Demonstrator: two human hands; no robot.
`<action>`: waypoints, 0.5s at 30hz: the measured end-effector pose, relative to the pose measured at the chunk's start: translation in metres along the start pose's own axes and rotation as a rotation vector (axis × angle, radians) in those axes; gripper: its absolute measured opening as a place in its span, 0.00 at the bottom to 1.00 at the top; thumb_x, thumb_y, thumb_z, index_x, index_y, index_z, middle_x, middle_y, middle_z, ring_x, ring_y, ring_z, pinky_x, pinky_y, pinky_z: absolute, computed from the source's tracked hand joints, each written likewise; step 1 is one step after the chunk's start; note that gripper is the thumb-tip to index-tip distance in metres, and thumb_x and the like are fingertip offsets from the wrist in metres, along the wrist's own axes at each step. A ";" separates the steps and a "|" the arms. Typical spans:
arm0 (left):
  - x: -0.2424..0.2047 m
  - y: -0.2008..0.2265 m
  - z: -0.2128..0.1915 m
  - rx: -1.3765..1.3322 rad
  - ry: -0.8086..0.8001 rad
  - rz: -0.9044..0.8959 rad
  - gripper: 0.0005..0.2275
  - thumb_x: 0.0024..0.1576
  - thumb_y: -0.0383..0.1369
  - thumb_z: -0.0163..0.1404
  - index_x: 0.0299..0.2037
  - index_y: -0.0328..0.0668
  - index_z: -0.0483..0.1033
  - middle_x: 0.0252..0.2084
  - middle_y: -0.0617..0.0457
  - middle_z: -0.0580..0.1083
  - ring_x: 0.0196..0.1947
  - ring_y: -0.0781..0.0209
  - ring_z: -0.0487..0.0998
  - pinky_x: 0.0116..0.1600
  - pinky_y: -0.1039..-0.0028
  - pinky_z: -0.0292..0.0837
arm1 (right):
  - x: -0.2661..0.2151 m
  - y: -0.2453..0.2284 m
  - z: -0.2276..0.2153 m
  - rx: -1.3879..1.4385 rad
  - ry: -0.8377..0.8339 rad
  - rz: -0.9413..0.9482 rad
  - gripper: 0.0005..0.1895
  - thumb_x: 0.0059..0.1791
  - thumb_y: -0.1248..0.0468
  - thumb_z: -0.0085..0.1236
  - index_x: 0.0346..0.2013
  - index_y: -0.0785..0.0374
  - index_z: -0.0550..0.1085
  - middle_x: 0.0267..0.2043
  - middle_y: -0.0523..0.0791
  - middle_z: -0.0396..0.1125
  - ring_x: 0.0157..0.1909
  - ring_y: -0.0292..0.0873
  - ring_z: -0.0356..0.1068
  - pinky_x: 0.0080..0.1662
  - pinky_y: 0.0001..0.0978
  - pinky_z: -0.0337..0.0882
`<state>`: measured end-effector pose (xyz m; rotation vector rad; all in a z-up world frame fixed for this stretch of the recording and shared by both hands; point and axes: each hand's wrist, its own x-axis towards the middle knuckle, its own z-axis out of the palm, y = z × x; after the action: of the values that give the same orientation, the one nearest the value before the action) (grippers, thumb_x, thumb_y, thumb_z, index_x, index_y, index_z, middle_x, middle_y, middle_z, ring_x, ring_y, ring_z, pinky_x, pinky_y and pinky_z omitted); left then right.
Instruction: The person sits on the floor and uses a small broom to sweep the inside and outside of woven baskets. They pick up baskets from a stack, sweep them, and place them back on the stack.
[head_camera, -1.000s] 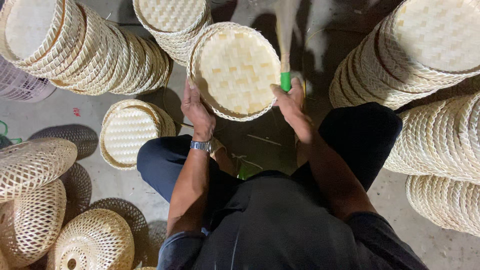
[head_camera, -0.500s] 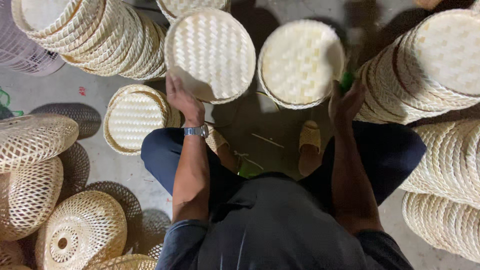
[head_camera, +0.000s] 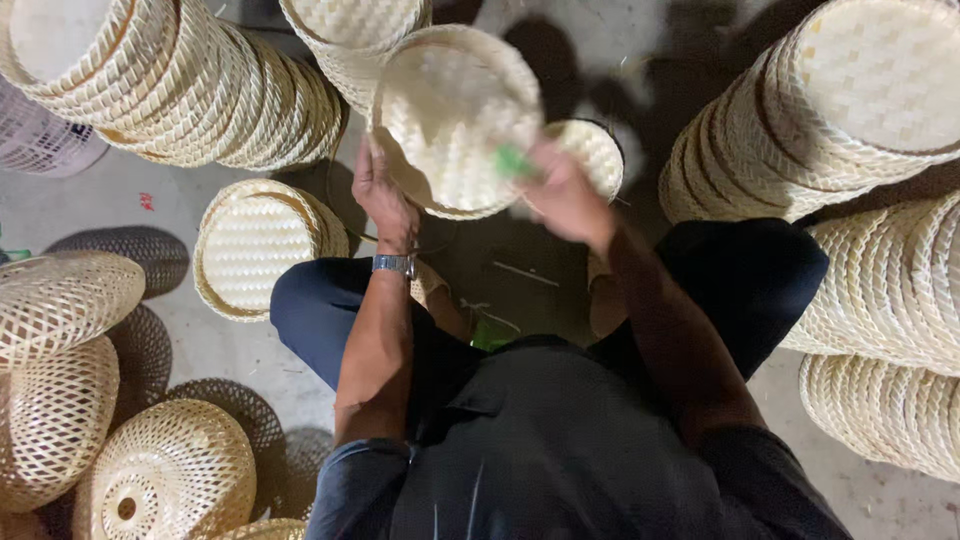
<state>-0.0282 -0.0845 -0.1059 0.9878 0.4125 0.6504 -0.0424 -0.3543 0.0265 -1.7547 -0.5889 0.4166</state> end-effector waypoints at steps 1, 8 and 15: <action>0.000 -0.002 -0.002 -0.037 -0.040 0.034 0.19 0.67 0.24 0.48 0.69 0.34 0.68 0.46 0.51 0.71 0.32 0.73 0.61 0.37 0.80 0.59 | 0.001 0.011 -0.010 0.009 0.094 -0.036 0.27 0.55 0.53 0.50 0.67 0.58 0.65 0.40 0.46 0.69 0.27 0.35 0.66 0.28 0.29 0.73; -0.003 0.005 -0.002 -0.293 -0.246 0.029 0.18 0.69 0.25 0.43 0.69 0.32 0.66 0.54 0.47 0.76 0.45 0.69 0.75 0.51 0.78 0.73 | -0.015 0.071 -0.084 0.089 0.639 -0.249 0.30 0.57 0.52 0.60 0.61 0.70 0.59 0.50 0.49 0.65 0.44 0.42 0.70 0.37 0.34 0.81; -0.042 0.041 0.030 0.611 -0.335 0.517 0.25 0.67 0.36 0.51 0.72 0.32 0.64 0.66 0.36 0.69 0.64 0.49 0.70 0.65 0.65 0.66 | -0.006 0.032 -0.044 0.309 0.709 0.017 0.22 0.50 0.61 0.63 0.51 0.68 0.63 0.40 0.47 0.66 0.36 0.40 0.73 0.35 0.37 0.84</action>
<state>-0.0544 -0.1151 -0.0540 1.7895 0.0422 0.8199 -0.0170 -0.3979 0.0071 -1.4745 0.0021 -0.1134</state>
